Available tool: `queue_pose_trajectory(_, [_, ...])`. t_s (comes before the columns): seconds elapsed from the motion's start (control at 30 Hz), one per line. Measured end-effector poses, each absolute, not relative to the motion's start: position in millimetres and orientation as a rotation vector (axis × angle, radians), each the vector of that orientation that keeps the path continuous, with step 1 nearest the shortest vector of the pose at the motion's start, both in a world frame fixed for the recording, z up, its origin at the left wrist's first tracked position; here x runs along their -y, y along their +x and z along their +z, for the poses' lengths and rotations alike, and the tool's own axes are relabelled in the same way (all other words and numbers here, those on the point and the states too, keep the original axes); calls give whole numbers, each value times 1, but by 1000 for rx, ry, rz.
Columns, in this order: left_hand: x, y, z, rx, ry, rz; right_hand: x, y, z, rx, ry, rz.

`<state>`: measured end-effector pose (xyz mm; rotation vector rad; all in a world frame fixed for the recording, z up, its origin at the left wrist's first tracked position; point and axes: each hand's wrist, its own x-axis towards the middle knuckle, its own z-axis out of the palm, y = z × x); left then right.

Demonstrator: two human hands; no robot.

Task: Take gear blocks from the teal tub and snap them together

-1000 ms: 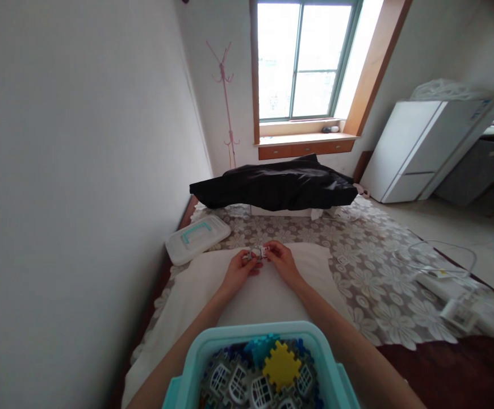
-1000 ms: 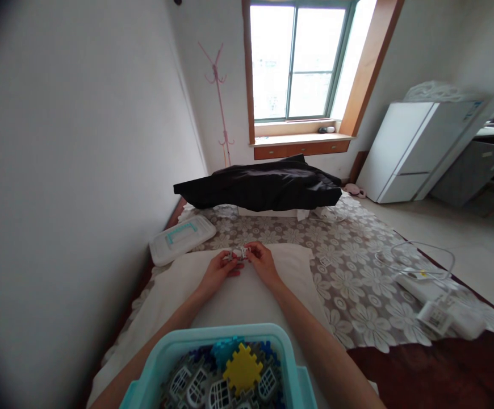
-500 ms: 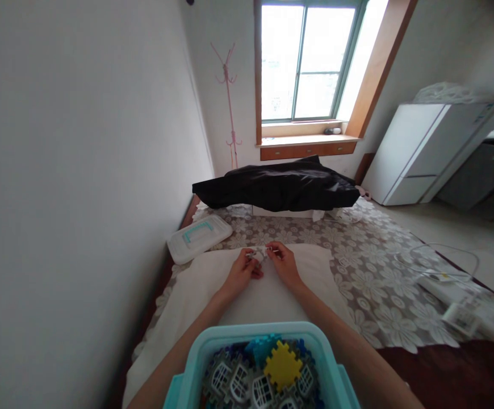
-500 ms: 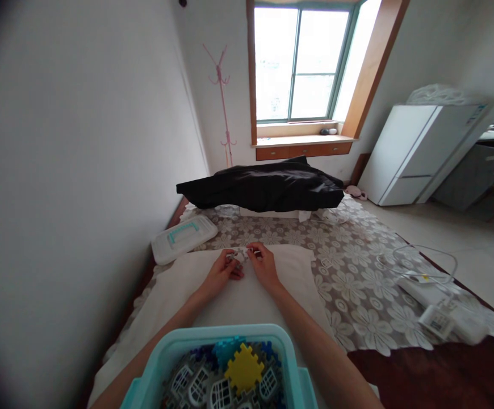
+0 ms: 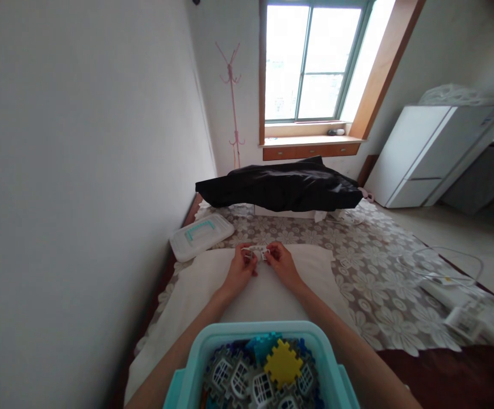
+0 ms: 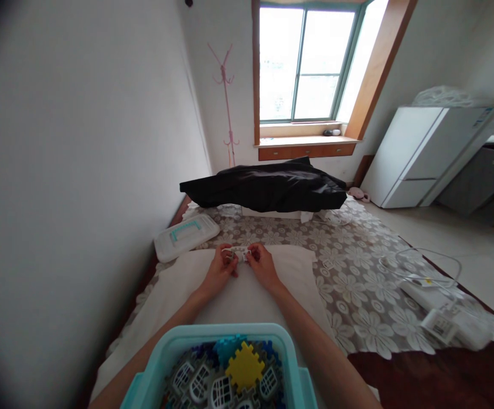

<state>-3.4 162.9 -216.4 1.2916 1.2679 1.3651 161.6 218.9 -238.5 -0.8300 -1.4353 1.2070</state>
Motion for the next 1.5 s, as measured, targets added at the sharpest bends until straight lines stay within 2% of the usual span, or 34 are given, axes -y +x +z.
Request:
queue_pose_trajectory(0.17, [-167,-7,-215,-1280,1319,1389,-216,161,-236,1508,-827,1219])
queue_pose_trajectory(0.47, [-168,-9,-213,-1274,1278,1393,-213,161,-233,1603,-874,1003])
queue_pose_trajectory(1.07, [-167,-8,-218,-1241,1260,1331,-212,166,-229,1775,-803,804])
queue_pose_trajectory(1.5, [-172,-13,-222,-1148,1183,1332,-213,166,-226,1697,-869,869])
